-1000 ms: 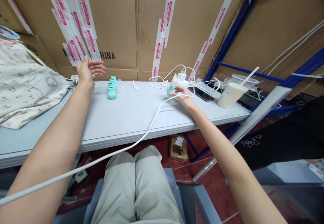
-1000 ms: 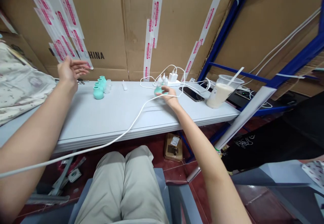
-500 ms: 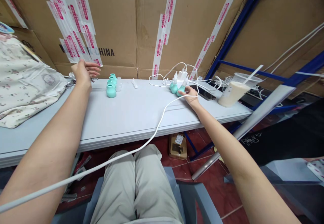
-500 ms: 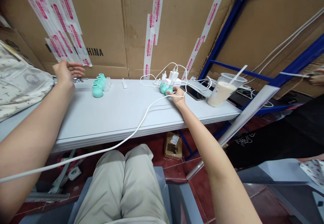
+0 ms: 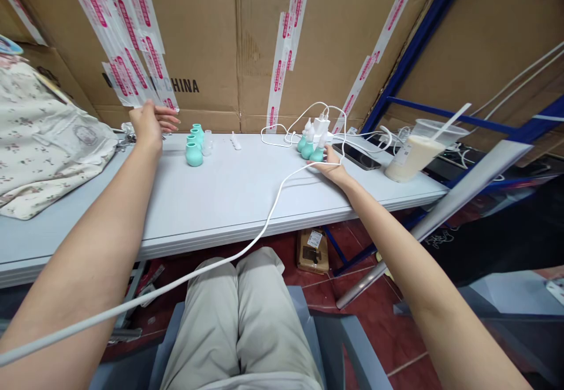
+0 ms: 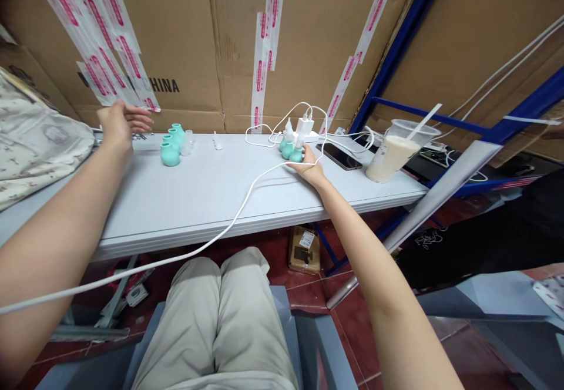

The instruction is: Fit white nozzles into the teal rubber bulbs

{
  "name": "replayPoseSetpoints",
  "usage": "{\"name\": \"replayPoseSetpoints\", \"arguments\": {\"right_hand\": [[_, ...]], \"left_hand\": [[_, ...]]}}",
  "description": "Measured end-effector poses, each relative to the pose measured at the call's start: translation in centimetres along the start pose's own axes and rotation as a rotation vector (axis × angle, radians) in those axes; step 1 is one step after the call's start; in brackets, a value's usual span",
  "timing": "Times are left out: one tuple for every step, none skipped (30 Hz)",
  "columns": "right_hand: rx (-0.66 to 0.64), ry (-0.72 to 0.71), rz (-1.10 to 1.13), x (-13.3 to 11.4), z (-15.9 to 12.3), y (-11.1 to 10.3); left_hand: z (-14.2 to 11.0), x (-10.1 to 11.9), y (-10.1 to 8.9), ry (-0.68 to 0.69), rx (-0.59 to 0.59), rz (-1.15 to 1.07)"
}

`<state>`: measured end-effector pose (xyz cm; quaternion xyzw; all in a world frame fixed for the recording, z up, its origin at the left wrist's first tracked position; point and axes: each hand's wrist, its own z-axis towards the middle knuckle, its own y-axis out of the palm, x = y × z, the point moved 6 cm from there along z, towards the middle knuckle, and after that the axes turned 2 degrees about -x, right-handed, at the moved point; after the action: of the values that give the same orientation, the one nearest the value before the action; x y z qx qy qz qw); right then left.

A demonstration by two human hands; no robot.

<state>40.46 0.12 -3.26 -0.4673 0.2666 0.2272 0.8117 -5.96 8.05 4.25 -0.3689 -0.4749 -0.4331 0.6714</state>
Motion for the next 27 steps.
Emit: {"name": "replayPoseSetpoints", "arguments": {"right_hand": [[0.023, 0.018, 0.027, 0.1, 0.4, -0.1], [0.048, 0.031, 0.062, 0.1, 0.8, -0.1], [0.066, 0.037, 0.097, 0.1, 1.2, -0.1], [0.077, 0.036, 0.123, 0.2, 1.6, -0.1], [0.075, 0.032, 0.139, 0.3, 2.0, 0.0], [0.07, 0.026, 0.149, 0.4, 2.4, 0.1], [0.066, 0.021, 0.158, 0.6, 2.7, 0.3], [0.064, 0.017, 0.165, 0.9, 2.9, 0.5], [0.062, 0.012, 0.171, 1.1, 3.0, 0.6], [0.059, 0.01, 0.176, 1.3, 3.1, 0.8], [0.052, 0.01, 0.176, 1.5, 3.1, 0.9], [0.041, 0.012, 0.169, 1.5, 3.0, 1.0], [0.03, 0.013, 0.157, 1.4, 2.9, 1.0], [0.021, 0.015, 0.138, 1.3, 2.7, 0.9], [0.016, 0.019, 0.117, 1.0, 2.5, 0.7], [0.01, 0.024, 0.096, 0.8, 2.3, 0.5], [0.002, 0.03, 0.084, 0.5, 2.0, 0.3], [-0.011, 0.033, 0.087, 0.3, 1.7, 0.1], [-0.028, 0.031, 0.103, 0.0, 1.4, -0.1], [-0.047, 0.021, 0.127, -0.3, 1.0, -0.2], [-0.06, 0.006, 0.151, -0.5, 0.8, -0.3], [-0.068, -0.009, 0.168, -0.8, 0.6, -0.3], [-0.071, -0.022, 0.174, -0.9, 0.5, -0.3], [-0.07, -0.035, 0.171, -1.1, 0.4, -0.1], [-0.064, -0.05, 0.167, -1.2, 0.5, 0.0], [-0.062, -0.072, 0.167, -1.4, 0.5, 0.2], [-0.068, -0.099, 0.169, -1.5, 0.6, 0.4]], "left_hand": [[0.0, 0.0, 0.0, 0.001, -0.002, -0.001], [-0.1, 0.0, 0.0, 0.002, -0.004, -0.004], [-0.1, 0.0, 0.0, 0.003, -0.002, -0.009], [0.0, 0.1, -0.1, 0.004, 0.004, -0.014], [0.0, 0.1, -0.2, 0.005, 0.01, -0.017], [0.1, 0.1, -0.3, 0.006, 0.017, -0.017], [0.1, 0.1, -0.4, 0.006, 0.023, -0.015], [0.3, 0.1, -0.5, 0.005, 0.027, -0.012], [0.4, 0.0, -0.6, 0.003, 0.031, -0.011], [0.5, 0.0, -0.6, 0.002, 0.032, -0.011], [0.6, -0.1, -0.7, -0.001, 0.032, -0.012], [0.8, -0.2, -0.7, -0.005, 0.034, -0.01], [0.9, -0.2, -0.7, -0.01, 0.034, -0.004], [0.9, -0.3, -0.8, -0.014, 0.037, 0.003], [0.9, -0.3, -0.8, -0.018, 0.039, 0.011], [0.9, -0.3, -0.8, -0.021, 0.041, 0.017], [0.9, -0.2, -0.8, -0.022, 0.043, 0.017], [0.8, -0.2, -0.8, -0.02, 0.046, 0.013], [0.7, -0.2, -0.8, -0.017, 0.048, 0.006], [0.6, -0.2, -0.8, -0.014, 0.048, -0.002], [0.6, -0.2, -0.8, -0.008, 0.045, -0.01], [0.5, -0.2, -0.7, -0.002, 0.04, -0.016], [0.6, -0.2, -0.7, 0.004, 0.032, -0.021], [0.6, -0.3, -0.7, 0.008, 0.024, -0.022], [0.7, -0.3, -0.8, 0.01, 0.018, -0.019], [0.6, -0.3, -0.8, 0.011, 0.022, -0.009], [0.5, -0.1, -0.9, 0.023, 0.03, 0.01]]}}
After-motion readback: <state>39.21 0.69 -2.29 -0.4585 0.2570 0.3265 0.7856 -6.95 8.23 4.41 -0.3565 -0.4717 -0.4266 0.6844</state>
